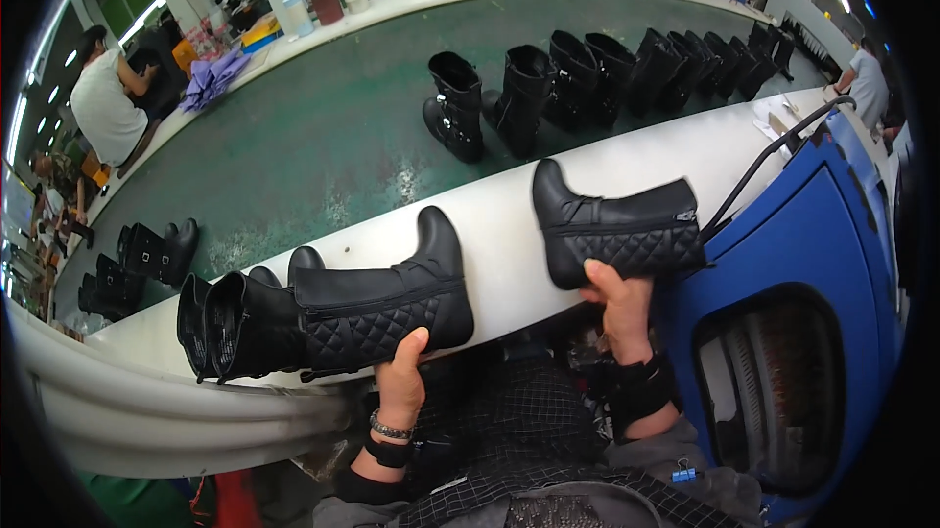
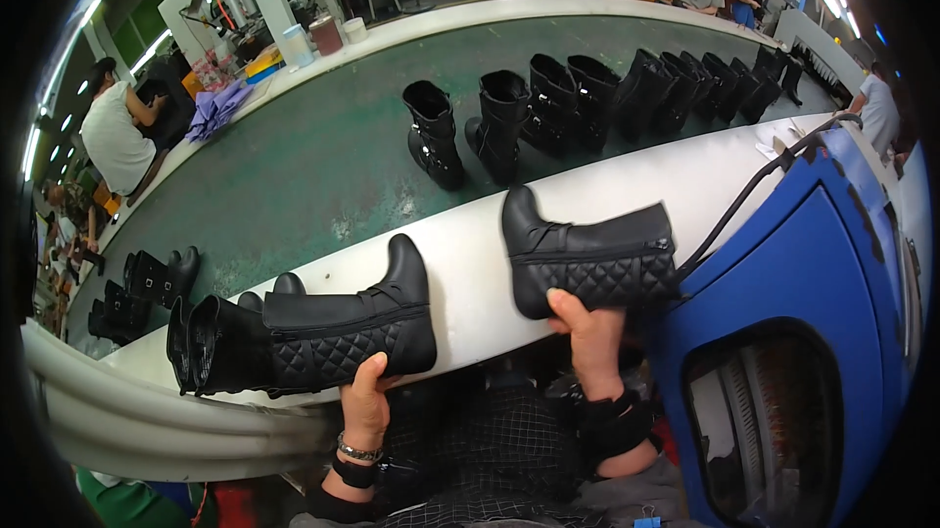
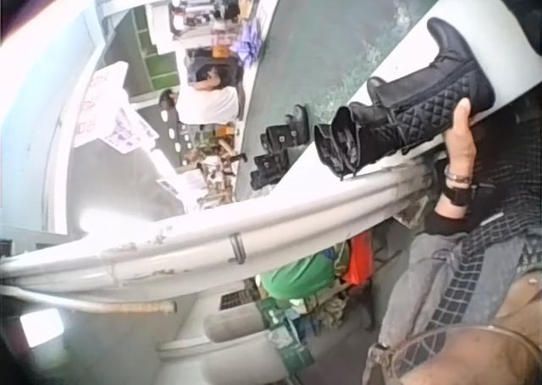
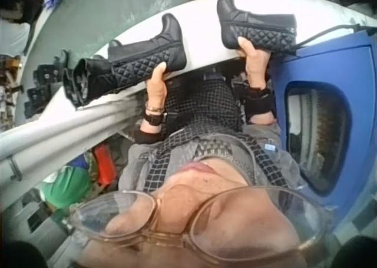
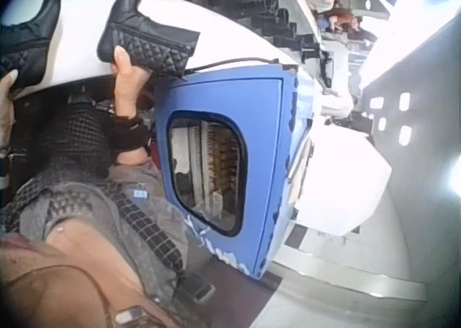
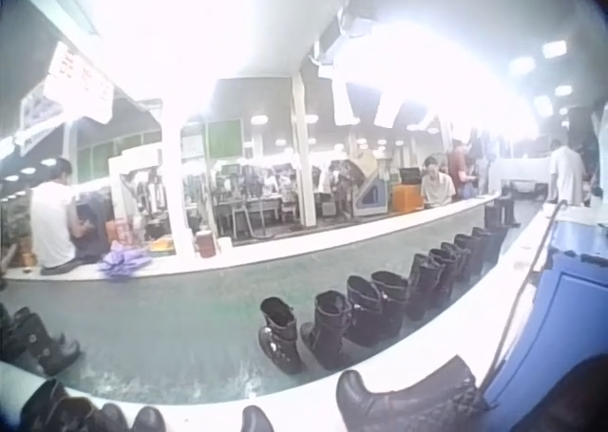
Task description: The worker is performing quality control on boots at a manufacturing station, checking for defects and using a small tool to clean the sole edge.
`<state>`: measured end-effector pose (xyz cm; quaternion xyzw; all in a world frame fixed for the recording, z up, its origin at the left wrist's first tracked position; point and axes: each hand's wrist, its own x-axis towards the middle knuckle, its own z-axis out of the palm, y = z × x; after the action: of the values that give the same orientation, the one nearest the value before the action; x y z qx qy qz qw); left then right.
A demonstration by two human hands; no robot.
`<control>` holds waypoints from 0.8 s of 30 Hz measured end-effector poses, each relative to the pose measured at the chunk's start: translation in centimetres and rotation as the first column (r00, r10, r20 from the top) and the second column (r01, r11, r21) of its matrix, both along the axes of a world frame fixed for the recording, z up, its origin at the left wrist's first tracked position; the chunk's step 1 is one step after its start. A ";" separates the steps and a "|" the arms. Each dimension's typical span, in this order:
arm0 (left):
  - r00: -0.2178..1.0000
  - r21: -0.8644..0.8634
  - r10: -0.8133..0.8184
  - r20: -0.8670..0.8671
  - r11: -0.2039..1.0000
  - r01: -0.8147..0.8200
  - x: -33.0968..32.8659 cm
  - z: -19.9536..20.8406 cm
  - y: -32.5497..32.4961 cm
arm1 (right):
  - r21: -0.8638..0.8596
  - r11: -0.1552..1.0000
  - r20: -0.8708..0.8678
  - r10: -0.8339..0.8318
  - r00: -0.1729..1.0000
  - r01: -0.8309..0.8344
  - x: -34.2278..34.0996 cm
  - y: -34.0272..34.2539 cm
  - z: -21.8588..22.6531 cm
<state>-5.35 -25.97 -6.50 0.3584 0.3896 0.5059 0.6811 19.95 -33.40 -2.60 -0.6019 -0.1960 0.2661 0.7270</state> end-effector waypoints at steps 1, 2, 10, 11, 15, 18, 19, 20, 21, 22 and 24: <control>0.996 0.070 0.042 -0.084 0.997 -0.036 -0.5 0.0 0.1 | 0.048 0.998 0.279 -0.052 0.959 0.040 2.1 0.0 -0.9; 0.984 0.141 0.078 -0.161 0.988 -0.055 -0.4 0.4 0.4 | 0.106 0.991 0.535 -0.124 0.836 0.079 4.5 -0.2 -1.8; 0.496 0.775 0.651 -0.574 0.627 0.074 -2.1 0.0 2.9 | -0.024 0.778 0.827 -0.337 0.449 0.628 6.6 -1.7 0.3; 0.517 0.787 0.647 -0.561 0.611 0.089 -2.4 -1.3 3.4 | 0.111 0.762 0.859 -0.396 0.324 0.638 5.0 -2.0 1.3; 0.598 0.827 0.675 -0.432 0.561 -0.037 -2.0 -2.6 4.0 | 0.270 0.940 0.859 -0.333 0.390 0.208 -2.5 -0.9 4.3; 0.613 0.821 0.672 -0.416 0.568 -0.066 -2.5 -3.4 4.4 | 0.046 0.993 0.774 0.033 0.632 -0.109 -3.7 4.9 4.7; 0.642 0.806 0.635 -0.429 0.590 -0.046 -2.4 -3.0 4.2 | 0.000 0.989 0.709 0.105 0.698 -0.148 -2.8 8.0 4.2; 0.646 0.806 0.634 -0.424 0.590 -0.050 -2.2 -3.2 4.1 | -0.063 0.983 0.662 0.170 0.730 -0.172 -1.6 11.2 3.9; 0.700 0.746 0.600 -0.387 0.650 -0.143 -2.1 -3.5 3.9 | -0.060 0.985 0.662 0.162 0.732 -0.164 0.0 14.9 2.6; 0.742 0.671 0.576 -0.345 0.704 -0.234 -2.1 -3.9 3.8 | -0.154 0.982 0.717 0.186 0.672 -0.108 1.2 18.5 1.8; 0.768 0.666 0.584 -0.265 0.686 -0.292 -2.2 -3.6 3.5 | -0.307 0.946 0.611 0.278 0.741 -0.102 2.8 24.2 0.8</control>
<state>-7.52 -22.49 -10.12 0.5519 0.4377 0.6535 0.2771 22.78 -9.19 -1.84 -0.7207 -0.4596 0.1383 0.5003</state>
